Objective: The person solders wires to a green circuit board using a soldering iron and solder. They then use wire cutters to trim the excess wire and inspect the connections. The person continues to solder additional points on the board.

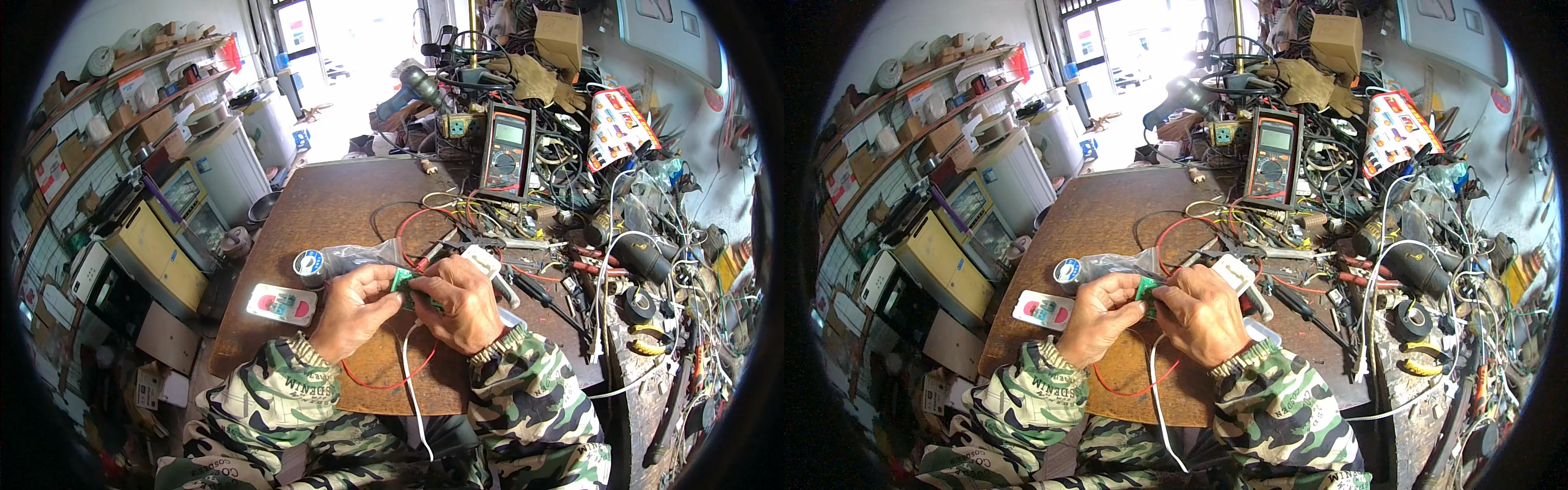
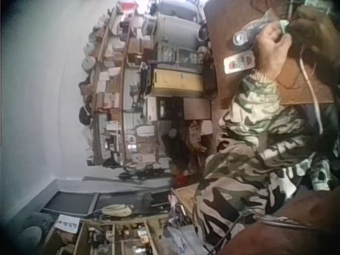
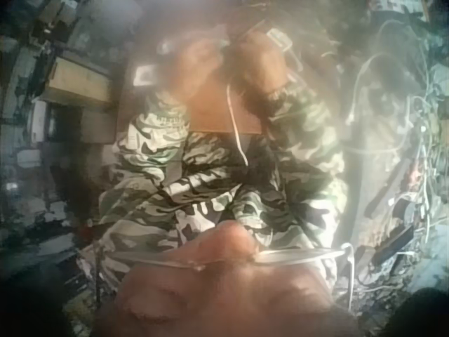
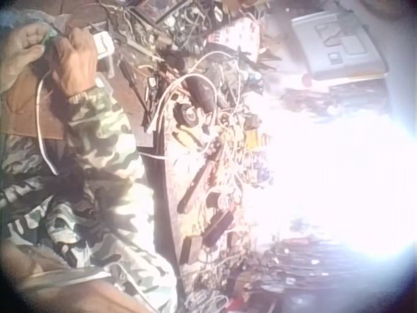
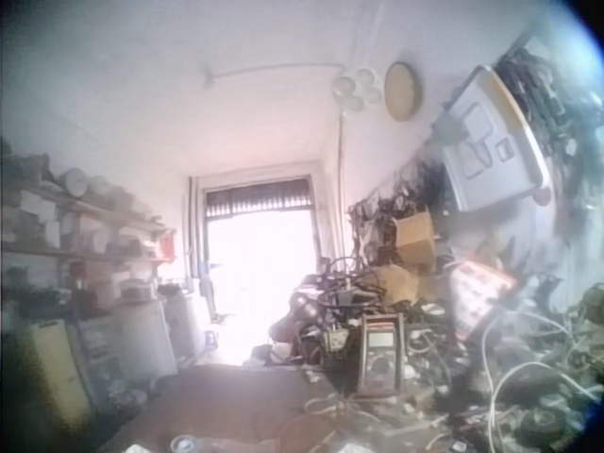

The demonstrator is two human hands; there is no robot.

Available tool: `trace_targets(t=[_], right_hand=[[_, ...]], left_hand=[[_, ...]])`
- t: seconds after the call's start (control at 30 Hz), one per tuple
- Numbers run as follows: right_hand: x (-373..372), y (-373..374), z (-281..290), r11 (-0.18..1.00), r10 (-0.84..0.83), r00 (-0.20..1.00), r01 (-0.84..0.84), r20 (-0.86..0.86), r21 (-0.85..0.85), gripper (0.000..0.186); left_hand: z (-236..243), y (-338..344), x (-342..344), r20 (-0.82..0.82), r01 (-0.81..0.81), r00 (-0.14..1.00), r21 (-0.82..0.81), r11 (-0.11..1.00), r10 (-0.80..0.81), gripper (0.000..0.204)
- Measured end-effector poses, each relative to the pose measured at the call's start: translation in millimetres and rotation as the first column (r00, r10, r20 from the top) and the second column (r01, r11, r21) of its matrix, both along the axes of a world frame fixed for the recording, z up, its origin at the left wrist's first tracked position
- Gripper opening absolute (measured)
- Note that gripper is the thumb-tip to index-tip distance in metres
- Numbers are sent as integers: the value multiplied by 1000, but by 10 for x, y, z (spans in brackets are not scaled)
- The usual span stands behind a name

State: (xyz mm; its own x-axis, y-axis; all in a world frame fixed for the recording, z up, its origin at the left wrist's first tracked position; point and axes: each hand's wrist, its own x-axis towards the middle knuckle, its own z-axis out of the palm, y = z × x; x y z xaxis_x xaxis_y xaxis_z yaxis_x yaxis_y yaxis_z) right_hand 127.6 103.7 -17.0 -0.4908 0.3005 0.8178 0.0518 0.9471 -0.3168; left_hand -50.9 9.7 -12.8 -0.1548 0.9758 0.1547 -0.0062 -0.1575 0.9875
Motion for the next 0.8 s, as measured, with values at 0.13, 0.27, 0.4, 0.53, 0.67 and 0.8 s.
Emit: trace_targets(t=[0.13, 0.27, 0.4, 0.53, 0.67, 0.8], right_hand=[[-3, -1, -10, 999, -15, 1000, 15, 8, 32, 26], [-17, -15, 16, 990, -24, 1000, 22, 14, 141, 26], [-6, -25, 16, 945, -92, 995, 74, 41, 320, 23], [0, -37, 56, 893, -92, 988, 26, 125, 449, 24], [22, -42, 72, 913, -94, 987, 34, 128, 408, 25], [30, -42, 119, 928, -34, 993, -10, 112, 372, 29]], left_hand=[[-14, 4, -10, -13, -3, 1000, 2, 1000, 3, 33], [1, -10, -7, -6, -6, 1000, -8, 1000, 6, 33], [5, 25, -4, -6, 37, 999, 7, 999, -37, 33], [-12, 5, -21, -36, 30, 999, 29, 999, -29, 34], [-3, 6, -11, -32, 34, 999, 9, 999, -34, 35], [60, -29, 5, -35, 40, 999, -16, 999, -40, 37]])
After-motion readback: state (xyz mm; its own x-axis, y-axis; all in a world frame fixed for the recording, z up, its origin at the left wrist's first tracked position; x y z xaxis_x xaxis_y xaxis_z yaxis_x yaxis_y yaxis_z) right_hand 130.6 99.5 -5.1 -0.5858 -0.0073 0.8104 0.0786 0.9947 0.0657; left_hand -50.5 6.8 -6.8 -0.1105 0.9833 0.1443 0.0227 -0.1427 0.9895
